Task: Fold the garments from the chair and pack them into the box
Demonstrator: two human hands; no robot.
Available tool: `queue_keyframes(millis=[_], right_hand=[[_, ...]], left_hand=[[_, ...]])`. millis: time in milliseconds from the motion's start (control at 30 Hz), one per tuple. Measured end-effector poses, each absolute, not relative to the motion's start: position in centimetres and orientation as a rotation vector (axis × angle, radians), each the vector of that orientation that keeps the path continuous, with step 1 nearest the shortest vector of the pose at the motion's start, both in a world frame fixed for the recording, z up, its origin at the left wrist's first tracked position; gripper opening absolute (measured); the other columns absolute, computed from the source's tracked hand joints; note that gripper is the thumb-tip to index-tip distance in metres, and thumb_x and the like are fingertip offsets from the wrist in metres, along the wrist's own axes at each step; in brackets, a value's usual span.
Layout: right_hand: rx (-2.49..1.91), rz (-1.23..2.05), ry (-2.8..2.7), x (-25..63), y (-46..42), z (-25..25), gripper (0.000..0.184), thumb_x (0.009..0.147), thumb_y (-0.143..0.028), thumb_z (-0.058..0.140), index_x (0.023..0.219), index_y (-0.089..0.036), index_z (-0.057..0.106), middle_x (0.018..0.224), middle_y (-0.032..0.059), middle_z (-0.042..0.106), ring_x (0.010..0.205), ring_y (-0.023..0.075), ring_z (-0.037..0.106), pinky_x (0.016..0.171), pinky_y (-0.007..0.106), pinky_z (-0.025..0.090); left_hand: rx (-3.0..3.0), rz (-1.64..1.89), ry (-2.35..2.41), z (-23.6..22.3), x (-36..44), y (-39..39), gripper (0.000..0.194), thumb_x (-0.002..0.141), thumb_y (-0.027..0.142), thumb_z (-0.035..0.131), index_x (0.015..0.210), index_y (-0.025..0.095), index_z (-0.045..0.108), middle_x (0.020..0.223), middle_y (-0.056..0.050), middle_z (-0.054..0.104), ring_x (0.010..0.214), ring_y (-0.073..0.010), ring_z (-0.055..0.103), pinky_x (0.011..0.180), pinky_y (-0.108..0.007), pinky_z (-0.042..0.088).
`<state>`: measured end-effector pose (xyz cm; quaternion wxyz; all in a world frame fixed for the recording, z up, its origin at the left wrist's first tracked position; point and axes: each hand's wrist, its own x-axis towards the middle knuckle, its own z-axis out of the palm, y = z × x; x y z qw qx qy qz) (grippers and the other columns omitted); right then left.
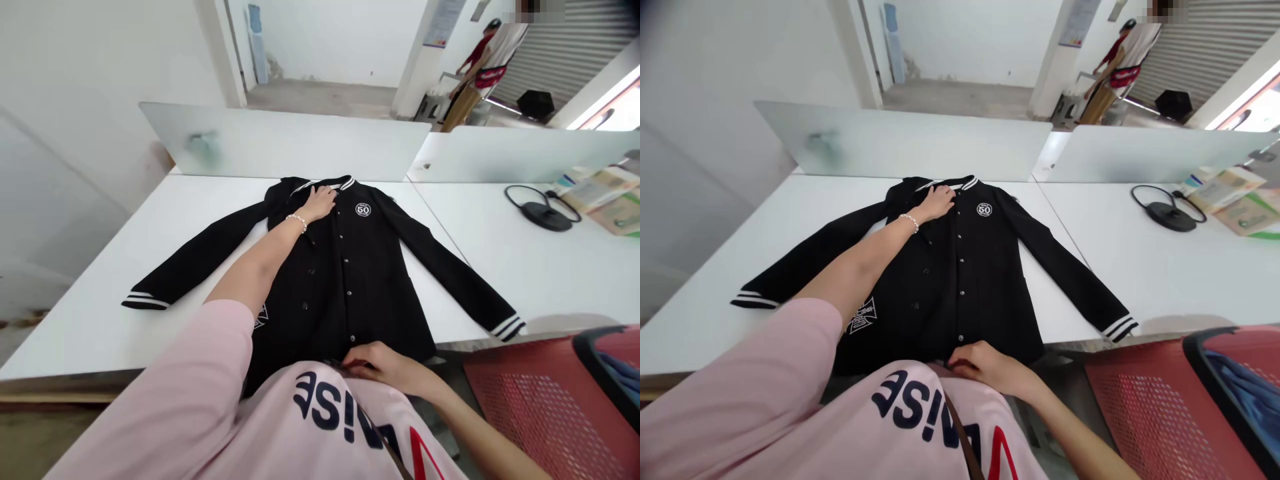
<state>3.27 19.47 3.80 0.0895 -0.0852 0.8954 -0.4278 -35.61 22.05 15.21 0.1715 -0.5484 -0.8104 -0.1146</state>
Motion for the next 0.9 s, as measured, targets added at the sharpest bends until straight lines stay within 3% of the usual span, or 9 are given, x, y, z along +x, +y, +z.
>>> queue_keyframes(millis=[133, 233, 333, 467, 633, 800, 900], right_hand=[[-0.281, -1.549, 2.710, 0.5, 17.7, 6.2, 0.020, 0.097, -0.025, 0.054, 0.110, -0.018, 0.068, 0.108, 0.0051, 0.067, 0.095, 0.0138, 0.068, 0.084, 0.024, 0.055], [-0.277, -1.451, 2.927, -3.0, 15.8, 4.5, 0.026, 0.094, -0.020, 0.054, 0.118, -0.018, 0.064, 0.120, 0.0087, 0.059, 0.091, 0.0136, 0.066, 0.084, 0.028, 0.057], [-0.078, -1.347, 3.120, -5.6, 15.4, 2.3, 0.030, 0.092, -0.016, 0.053, 0.121, -0.016, 0.061, 0.119, 0.0114, 0.056, 0.081, 0.0128, 0.065, 0.077, 0.031, 0.058], [0.013, -1.524, 2.975, -6.8, 16.0, 1.4, 0.034, 0.090, -0.015, 0.054, 0.124, -0.015, 0.060, 0.116, 0.0100, 0.053, 0.066, 0.0079, 0.063, 0.066, 0.027, 0.058], [-0.104, -1.874, 2.606, -7.3, 14.7, 1.2, 0.045, 0.086, -0.023, 0.065, 0.131, -0.019, 0.060, 0.115, 0.0081, 0.052, 0.088, 0.0132, 0.066, 0.074, 0.027, 0.056], [-0.184, -2.060, 2.318, -6.9, 13.4, 1.2, 0.043, 0.085, -0.036, 0.072, 0.126, -0.025, 0.066, 0.120, 0.0067, 0.055, 0.106, 0.0171, 0.059, 0.088, 0.030, 0.052], [-0.217, -2.013, 2.274, -6.2, 13.4, 1.7, 0.043, 0.086, -0.040, 0.073, 0.127, -0.029, 0.068, 0.125, 0.0047, 0.056, 0.103, 0.0153, 0.056, 0.089, 0.029, 0.049]], left_hand=[[-1.182, -0.389, -2.464, 16.8, -38.7, 18.9, 0.044, 0.095, 0.017, 0.047, 0.138, 0.007, 0.047, 0.146, -0.024, 0.041, 0.138, -0.0391, 0.037, 0.116, -0.056, 0.028], [-1.023, -0.470, -2.634, 16.4, -39.7, 17.0, 0.054, 0.096, 0.024, 0.052, 0.144, 0.006, 0.038, 0.146, -0.026, 0.041, 0.136, -0.0397, 0.040, 0.111, -0.050, 0.038], [-0.976, -0.522, -2.740, 15.4, -40.1, 15.7, 0.059, 0.095, 0.030, 0.057, 0.144, 0.006, 0.036, 0.141, -0.026, 0.046, 0.133, -0.0380, 0.046, 0.107, -0.044, 0.042], [-0.955, -0.531, -2.751, 14.6, -40.5, 15.3, 0.051, 0.093, 0.028, 0.059, 0.138, 0.007, 0.043, 0.136, -0.025, 0.049, 0.126, -0.0369, 0.052, 0.103, -0.043, 0.045], [-0.979, -0.571, -2.680, 14.8, -39.9, 16.4, 0.043, 0.092, 0.019, 0.057, 0.134, 0.011, 0.047, 0.149, -0.022, 0.036, 0.137, -0.0376, 0.038, 0.109, -0.046, 0.038], [-0.954, -0.711, -2.685, 14.7, -39.5, 18.2, 0.044, 0.089, 0.005, 0.050, 0.132, 0.008, 0.047, 0.142, -0.023, 0.045, 0.134, -0.0349, 0.042, 0.111, -0.048, 0.035], [-0.891, -0.877, -2.709, 14.7, -40.1, 18.6, 0.045, 0.085, -0.001, 0.049, 0.129, 0.005, 0.049, 0.133, -0.026, 0.053, 0.130, -0.0362, 0.049, 0.109, -0.049, 0.037]])
